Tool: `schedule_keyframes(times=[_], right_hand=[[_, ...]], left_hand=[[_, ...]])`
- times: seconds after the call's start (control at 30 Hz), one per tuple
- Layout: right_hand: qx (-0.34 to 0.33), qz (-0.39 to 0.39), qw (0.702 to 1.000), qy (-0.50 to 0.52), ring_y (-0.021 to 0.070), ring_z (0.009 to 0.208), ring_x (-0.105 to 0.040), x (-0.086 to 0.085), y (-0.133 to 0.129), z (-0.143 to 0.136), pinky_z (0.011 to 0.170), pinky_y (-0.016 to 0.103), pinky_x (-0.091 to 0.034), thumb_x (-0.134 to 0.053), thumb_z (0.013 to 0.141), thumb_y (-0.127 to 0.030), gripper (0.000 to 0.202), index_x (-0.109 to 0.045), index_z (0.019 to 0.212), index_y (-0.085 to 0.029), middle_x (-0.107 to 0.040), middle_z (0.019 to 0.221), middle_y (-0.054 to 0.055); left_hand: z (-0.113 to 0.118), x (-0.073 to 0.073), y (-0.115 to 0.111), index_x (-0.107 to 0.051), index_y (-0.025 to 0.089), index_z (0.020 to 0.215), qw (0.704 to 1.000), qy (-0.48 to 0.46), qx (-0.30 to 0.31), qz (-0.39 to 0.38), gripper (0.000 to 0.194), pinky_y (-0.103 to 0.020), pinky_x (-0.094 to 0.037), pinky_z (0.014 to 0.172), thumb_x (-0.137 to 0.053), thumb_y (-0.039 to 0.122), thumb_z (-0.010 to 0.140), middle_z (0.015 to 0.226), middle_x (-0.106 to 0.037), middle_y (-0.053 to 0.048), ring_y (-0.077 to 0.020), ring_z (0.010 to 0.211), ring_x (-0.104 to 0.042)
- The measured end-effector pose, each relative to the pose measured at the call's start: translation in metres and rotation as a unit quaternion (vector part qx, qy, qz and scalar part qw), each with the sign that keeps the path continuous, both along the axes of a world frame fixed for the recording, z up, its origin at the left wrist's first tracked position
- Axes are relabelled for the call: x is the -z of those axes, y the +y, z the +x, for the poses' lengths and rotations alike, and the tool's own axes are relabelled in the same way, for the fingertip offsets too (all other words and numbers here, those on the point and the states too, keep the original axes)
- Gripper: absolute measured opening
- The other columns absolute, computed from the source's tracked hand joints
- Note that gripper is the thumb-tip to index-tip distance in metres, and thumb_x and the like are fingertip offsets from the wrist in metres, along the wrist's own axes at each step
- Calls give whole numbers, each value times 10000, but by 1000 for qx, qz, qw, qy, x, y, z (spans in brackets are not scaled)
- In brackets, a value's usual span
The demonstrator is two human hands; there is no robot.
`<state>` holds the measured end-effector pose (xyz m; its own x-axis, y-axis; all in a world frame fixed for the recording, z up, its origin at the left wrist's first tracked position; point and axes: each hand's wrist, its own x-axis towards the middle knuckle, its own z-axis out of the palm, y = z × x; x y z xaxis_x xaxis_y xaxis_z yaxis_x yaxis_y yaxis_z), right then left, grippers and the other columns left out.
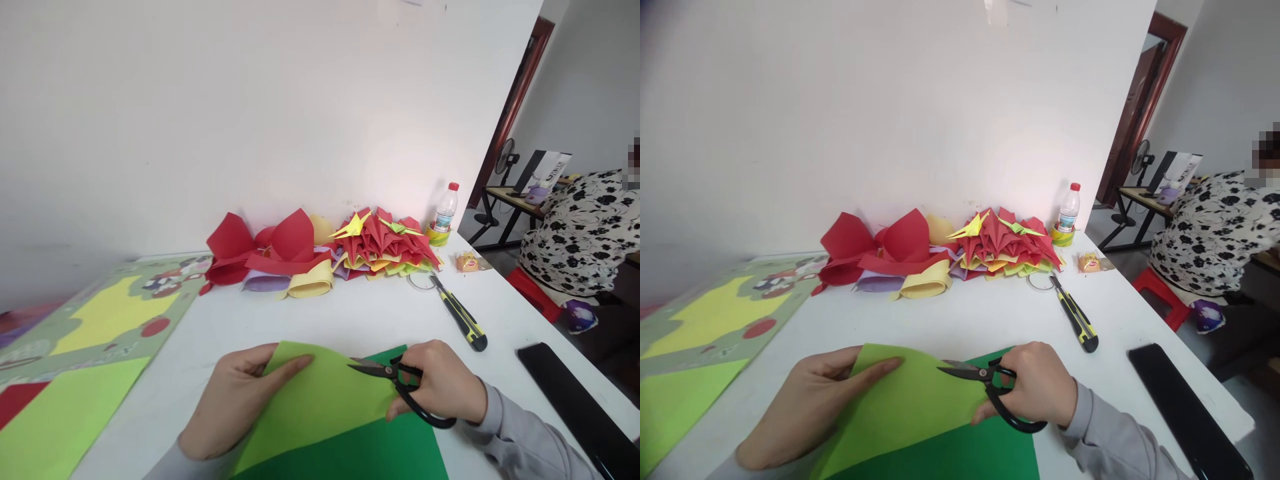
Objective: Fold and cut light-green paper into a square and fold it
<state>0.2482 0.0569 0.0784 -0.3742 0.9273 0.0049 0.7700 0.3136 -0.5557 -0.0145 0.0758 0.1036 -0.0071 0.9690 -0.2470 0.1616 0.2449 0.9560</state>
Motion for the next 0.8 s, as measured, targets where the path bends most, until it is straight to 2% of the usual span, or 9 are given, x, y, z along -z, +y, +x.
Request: schedule_keyframes(times=[0.17,0.43,0.67,0.8], right_hand=[[18,-12,1000,-3,97,499,-378,0,0,0,495,235,-223,-720,552,-781,669,-402,511,-194,-428,514,-51],[15,-15,1000,-4,98,507,-398,-4,0,-1,503,236,-222,-715,575,-773,663,-397,513,-194,-425,514,-51],[12,-18,1000,12,99,500,-388,-2,-1,-1,499,234,-215,-637,566,-849,701,-389,506,-196,-404,503,-48],[16,-21,1000,11,93,502,-391,0,-1,-1,504,229,-216,-682,554,-817,691,-394,506,-191,-410,502,-52]], left_hand=[[1,-3,-1,-724,223,656,1000,-17,9,-8,365,-276,-565,533,-821,542,507,652,-742,-32,-231,595,-695],[2,-6,-1,-715,219,647,1000,-25,9,-12,361,-274,-557,529,-824,529,498,633,-733,-23,-229,599,-694],[3,-7,-1,-716,215,632,999,-29,2,-15,346,-258,-548,516,-828,510,490,635,-736,-24,-216,582,-686],[3,-7,-1,-725,210,662,1000,-20,6,-18,357,-272,-552,535,-815,515,500,647,-739,-27,-223,601,-690]])
